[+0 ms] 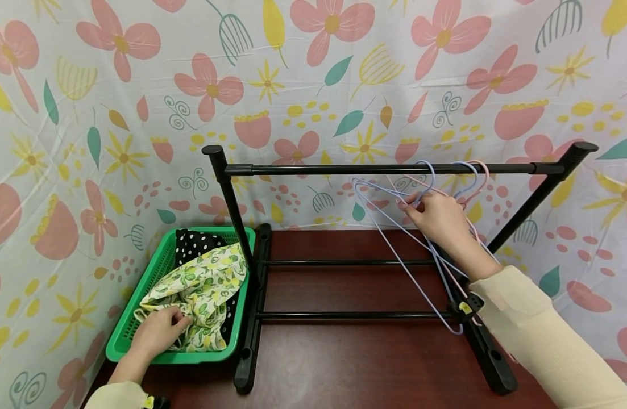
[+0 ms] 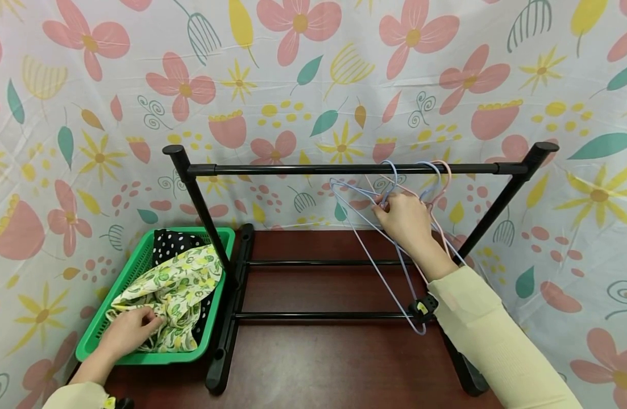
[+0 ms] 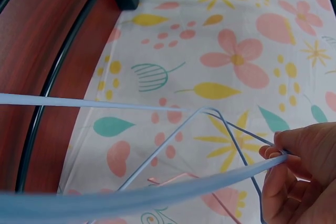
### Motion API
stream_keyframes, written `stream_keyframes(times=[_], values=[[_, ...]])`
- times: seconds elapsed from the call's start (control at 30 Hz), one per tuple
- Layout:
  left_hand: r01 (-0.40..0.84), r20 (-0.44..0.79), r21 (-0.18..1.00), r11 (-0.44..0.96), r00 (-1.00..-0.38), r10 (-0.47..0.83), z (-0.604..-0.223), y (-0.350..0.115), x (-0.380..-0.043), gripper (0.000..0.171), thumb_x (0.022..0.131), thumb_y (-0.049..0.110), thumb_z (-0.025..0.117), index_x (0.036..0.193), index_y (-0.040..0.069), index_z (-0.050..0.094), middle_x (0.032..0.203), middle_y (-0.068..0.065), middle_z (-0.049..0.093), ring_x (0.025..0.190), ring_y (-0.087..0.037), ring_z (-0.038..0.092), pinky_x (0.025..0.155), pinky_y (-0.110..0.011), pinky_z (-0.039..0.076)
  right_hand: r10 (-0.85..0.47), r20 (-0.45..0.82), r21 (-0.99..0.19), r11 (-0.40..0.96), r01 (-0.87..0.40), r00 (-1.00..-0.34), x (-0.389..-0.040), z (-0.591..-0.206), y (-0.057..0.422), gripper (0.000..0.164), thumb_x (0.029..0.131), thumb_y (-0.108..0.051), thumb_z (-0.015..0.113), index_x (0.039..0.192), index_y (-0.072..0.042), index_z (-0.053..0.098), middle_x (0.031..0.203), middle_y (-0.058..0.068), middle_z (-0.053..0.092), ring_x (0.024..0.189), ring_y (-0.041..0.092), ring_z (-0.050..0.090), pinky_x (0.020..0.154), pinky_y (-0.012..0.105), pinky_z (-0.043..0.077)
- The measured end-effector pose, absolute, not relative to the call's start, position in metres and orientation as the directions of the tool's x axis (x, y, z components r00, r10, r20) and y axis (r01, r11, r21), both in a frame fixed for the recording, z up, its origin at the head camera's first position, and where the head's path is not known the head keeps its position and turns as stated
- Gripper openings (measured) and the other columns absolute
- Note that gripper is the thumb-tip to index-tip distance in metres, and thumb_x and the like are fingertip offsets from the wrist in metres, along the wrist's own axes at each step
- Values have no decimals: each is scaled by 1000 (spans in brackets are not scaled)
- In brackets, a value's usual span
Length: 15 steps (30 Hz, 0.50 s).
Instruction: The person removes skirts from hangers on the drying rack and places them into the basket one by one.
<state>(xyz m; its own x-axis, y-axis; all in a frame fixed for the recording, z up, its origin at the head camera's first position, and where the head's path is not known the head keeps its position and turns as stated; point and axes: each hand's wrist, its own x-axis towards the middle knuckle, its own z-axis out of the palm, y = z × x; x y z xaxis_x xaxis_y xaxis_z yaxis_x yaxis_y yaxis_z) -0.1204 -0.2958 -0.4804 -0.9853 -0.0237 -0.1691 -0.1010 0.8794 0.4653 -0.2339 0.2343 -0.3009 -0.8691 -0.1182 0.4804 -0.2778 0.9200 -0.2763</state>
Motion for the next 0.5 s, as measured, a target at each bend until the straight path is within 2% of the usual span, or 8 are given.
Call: stream_keyframes(times=[0.13, 0.33, 0.5], values=[[-97, -174, 460, 882, -985, -18, -483, -293, -120, 24, 90, 30, 59, 75, 13, 52, 51, 1, 39, 43, -13, 32, 42, -28, 28, -121, 474, -273, 922, -276, -872, -232, -301, 233, 25, 85, -33, 66, 79, -9, 71, 59, 5, 60, 56, 27, 54, 44, 36, 36], [-83, -158, 451, 889, -987, -12, -485, -290, -120, 20, 89, 26, 60, 76, 12, 53, 56, 0, 46, 46, -15, 39, 44, -29, 30, -115, 485, -276, 921, -276, -867, -231, -300, 232, 30, 86, -37, 63, 79, -9, 71, 60, 6, 60, 59, 30, 57, 48, 43, 40], [-73, -158, 432, 899, -987, -4, -483, -286, -119, 20, 88, 25, 61, 74, 13, 53, 54, 0, 45, 46, -15, 38, 44, -29, 30, -106, 480, -273, 926, -262, -871, -231, -299, 233, 33, 86, -40, 63, 77, -10, 70, 61, 7, 59, 57, 32, 57, 47, 45, 40]])
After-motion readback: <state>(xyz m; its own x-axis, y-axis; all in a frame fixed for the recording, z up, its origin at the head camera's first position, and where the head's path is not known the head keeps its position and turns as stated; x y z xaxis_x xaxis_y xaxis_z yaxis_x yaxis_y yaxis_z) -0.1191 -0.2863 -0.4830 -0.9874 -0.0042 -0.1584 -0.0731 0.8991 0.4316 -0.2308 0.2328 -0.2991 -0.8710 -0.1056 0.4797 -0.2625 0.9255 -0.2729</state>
